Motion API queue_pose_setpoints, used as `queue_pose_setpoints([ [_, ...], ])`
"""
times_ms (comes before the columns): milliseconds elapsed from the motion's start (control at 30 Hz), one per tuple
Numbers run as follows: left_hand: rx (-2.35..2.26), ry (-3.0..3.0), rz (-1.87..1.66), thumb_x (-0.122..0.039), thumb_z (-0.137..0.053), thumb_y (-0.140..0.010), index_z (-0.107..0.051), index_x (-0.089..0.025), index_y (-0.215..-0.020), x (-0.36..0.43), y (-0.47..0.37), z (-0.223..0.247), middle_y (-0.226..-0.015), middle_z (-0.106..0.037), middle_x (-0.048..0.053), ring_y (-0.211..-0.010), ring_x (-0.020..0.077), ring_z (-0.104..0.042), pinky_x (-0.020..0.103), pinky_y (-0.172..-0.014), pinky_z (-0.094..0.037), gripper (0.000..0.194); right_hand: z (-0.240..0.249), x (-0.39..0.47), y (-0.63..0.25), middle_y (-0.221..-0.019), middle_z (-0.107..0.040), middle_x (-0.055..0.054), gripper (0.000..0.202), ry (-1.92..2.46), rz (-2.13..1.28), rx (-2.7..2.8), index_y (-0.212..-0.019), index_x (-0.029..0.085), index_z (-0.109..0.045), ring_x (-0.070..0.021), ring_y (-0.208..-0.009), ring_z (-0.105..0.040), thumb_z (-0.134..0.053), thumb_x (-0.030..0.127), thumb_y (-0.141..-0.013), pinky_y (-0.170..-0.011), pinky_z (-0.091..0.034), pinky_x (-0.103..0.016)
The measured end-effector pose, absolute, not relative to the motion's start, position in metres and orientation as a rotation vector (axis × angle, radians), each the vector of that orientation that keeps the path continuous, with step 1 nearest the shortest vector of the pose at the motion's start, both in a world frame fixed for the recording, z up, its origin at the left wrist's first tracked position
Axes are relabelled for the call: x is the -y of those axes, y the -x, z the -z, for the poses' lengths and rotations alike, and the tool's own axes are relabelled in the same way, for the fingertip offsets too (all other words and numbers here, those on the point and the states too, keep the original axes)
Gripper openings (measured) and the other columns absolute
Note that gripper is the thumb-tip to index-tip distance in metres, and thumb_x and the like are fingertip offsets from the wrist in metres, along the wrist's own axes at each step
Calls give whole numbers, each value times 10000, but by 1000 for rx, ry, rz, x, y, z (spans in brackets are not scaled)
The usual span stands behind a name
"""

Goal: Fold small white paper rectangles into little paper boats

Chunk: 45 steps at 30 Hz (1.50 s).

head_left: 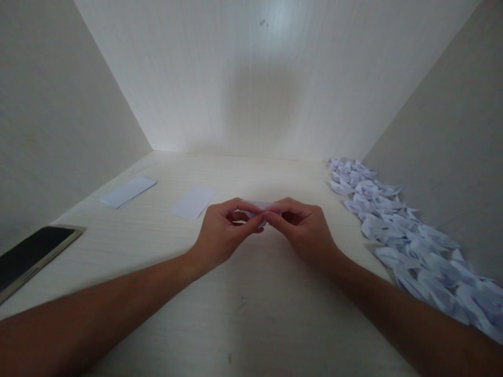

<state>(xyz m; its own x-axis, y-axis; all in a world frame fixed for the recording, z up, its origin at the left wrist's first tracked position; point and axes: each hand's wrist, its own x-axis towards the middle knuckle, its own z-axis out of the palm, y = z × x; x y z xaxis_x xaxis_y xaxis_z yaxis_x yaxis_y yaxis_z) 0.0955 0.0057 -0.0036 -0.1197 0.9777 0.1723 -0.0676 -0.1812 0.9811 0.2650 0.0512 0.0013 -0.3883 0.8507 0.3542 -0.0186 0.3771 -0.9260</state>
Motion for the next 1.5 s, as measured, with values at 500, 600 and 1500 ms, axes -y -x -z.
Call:
queue_pose_setpoints([
  [500, -1098, -1207, -1494, -246, -885, -703, -653, -167, -1130, -4, -94, 1, -707, -672, -49, -669, 120, -686, 265, -628, -677, 493, 0, -49, -263, -758, -683, 10, 362, 813, -1313, 1586, -989, 210, -576, -142, -632, -603, -813, 342, -748, -579, -437, -275],
  [600, -1106, -1185, -1448, -255, -879, -716, -673, -167, -1247, -5, -93, 2, -719, -662, -43, -657, 117, -688, 269, -635, -680, 577, -1, -51, -263, -676, -650, 31, 326, 843, -1321, 1600, -945, 194, -608, -119, -575, -553, -814, 344, -742, -541, -395, -258],
  [1500, -1073, -1240, -1507, -226, -840, -768, -751, -248, -1177, -19, -75, 11, -760, -766, 1, -704, 150, -748, 257, -621, -666, 419, -2, -71, -272, -658, -671, 38, 269, 972, -1354, 1402, -790, 211, -553, -147, -650, -685, -804, 237, -698, -679, -523, -297],
])
